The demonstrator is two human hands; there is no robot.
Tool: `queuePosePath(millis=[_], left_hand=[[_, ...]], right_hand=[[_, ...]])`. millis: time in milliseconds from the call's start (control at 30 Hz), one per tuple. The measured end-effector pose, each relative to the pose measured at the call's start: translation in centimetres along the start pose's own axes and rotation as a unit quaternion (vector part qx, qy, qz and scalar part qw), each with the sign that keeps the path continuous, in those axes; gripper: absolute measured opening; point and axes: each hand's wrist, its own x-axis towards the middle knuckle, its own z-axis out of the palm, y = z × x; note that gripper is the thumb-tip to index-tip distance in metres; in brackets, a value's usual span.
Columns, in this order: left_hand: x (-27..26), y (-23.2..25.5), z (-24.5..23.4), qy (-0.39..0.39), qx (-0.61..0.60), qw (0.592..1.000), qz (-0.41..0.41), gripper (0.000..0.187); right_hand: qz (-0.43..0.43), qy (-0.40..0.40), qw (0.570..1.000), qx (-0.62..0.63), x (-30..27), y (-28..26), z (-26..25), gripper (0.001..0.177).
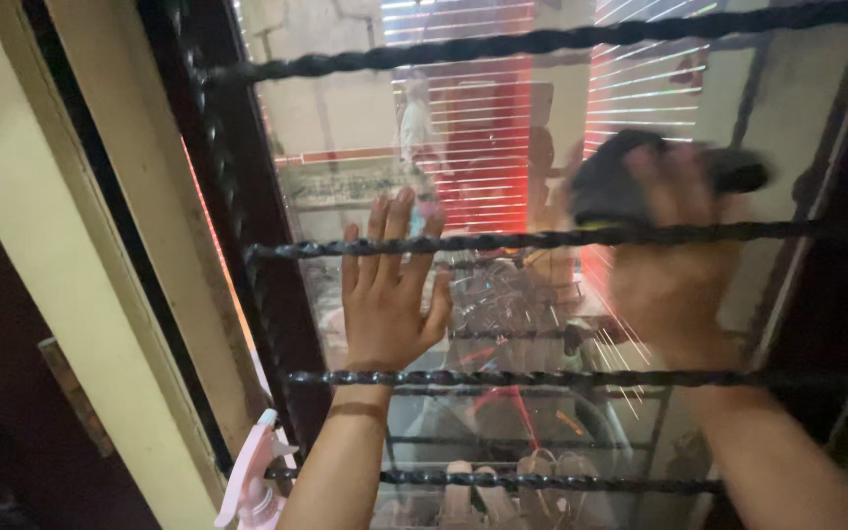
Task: The person wipes a glass window pane with a cloth, moving the cloth in circular and side-to-side motions across the surface.
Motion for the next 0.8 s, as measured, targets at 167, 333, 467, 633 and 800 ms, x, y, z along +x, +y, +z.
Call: queuePosePath(millis=[167,333,467,633,800], left_hand=[[-0.3,-0.2,0.2,-0.007,-0.003,1.0,-0.008,0.062],[-0.4,0.0,0.6,-0.012,-0.009,1.0,-0.005,0.064],[-0.6,0.1,0.6,-0.011,-0.014,1.0,-0.012,0.064],[-0.5,0.0,0.6,-0.013,-0.014,1.0,-0.013,0.062],[0.0,0.0,0.5,-0.006,-0.01,1.0,-0.016,0.06]], right_hand=[[0.081,0.007,0.996,0.032,-0.8,0.2,-0.9,0.009],[-0.021,-0.032,0.999,0.001,-1.1,-1.2,0.7,0.023],[-0.085,-0.081,0.992,0.048,-1.8,-2.4,0.8,0.009],[0.015,-0.043,0.999,0.009,-1.3,0.0,0.4,0.013],[0.041,0.025,0.999,0.007,-0.5,0.2,-0.2,0.012]])
